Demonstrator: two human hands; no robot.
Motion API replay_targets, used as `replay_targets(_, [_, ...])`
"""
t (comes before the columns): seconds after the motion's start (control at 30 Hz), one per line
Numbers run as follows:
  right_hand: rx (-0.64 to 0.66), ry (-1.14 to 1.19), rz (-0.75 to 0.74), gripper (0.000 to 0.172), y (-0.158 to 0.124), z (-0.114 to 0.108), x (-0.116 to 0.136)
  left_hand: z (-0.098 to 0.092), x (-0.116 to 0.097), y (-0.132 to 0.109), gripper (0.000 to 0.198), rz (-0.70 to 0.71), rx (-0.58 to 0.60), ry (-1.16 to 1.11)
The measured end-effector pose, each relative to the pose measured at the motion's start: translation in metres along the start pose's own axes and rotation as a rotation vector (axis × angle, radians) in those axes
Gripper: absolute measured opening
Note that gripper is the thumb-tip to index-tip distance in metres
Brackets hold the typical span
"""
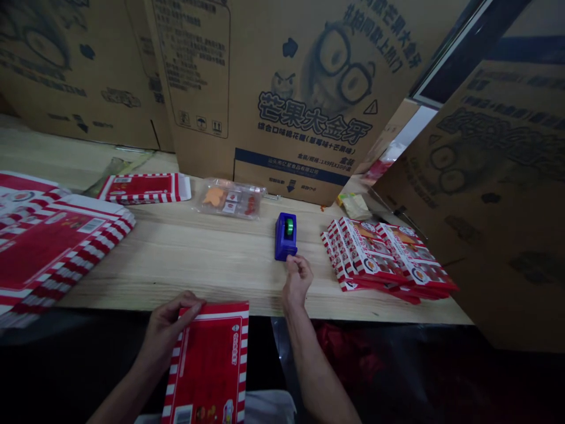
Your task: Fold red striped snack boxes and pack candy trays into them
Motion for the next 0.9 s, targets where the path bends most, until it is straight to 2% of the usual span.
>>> replay_targets(0.1, [-0.098,0.049,0.071,0.029,-0.010,-0.008,-0.015,0.006,0.000,0.000,0.015,-0.002,0.059,0.016])
replay_targets(0.17, [-0.115,0.074,0.114,0.028,-0.009,-0.007,-0.022,0.011,-0.004,0.000,0.015,0.010,0.091,0.035])
replay_targets(0.27, [-0.087,0.106,0.170,0.030,-0.008,-0.004,-0.026,0.015,-0.011,-0.001,0.014,0.034,0.097,0.056])
replay_targets(0.37, [0.006,0.132,0.230,0.034,-0.013,-0.003,-0.017,0.019,-0.015,-0.003,0.015,0.045,0.096,0.070])
replay_targets(0.43, [0.204,0.128,0.260,0.032,-0.019,0.009,0.002,0.023,-0.016,-0.003,0.017,0.045,0.109,0.079])
replay_targets(0.47, [0.369,0.106,0.255,0.031,-0.023,0.022,0.018,0.026,-0.016,-0.003,0.018,0.044,0.120,0.084])
replay_targets(0.53, [0.817,0.004,0.186,0.028,-0.041,0.058,0.056,0.033,-0.017,-0.002,0.021,0.047,0.145,0.091])
replay_targets(0.63, [1.524,-0.215,0.002,0.033,-0.092,0.103,0.102,0.044,-0.019,0.001,0.031,0.047,0.174,0.096])
replay_targets(0.7, [1.826,-0.288,-0.109,0.036,-0.116,0.118,0.120,0.051,-0.017,0.003,0.037,0.025,0.185,0.100])
replay_targets(0.73, [1.925,-0.307,-0.149,0.038,-0.125,0.124,0.124,0.054,-0.017,0.004,0.039,0.012,0.193,0.101])
replay_targets(0.8, [2.035,-0.339,-0.196,0.041,-0.137,0.135,0.124,0.059,-0.017,0.004,0.040,0.004,0.212,0.093])
replay_targets(0.9, [2.031,-0.423,-0.254,0.042,-0.146,0.143,0.114,0.064,-0.021,0.003,0.038,0.020,0.239,0.066])
Point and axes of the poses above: each hand's wrist, its own y-axis towards the middle knuckle, its own z-axis out of the palm, x = y × z, the point moved 10 cm from there along y, towards the middle knuckle, and after that the axes turned 3 degrees about -y, right-handed, at the moved point
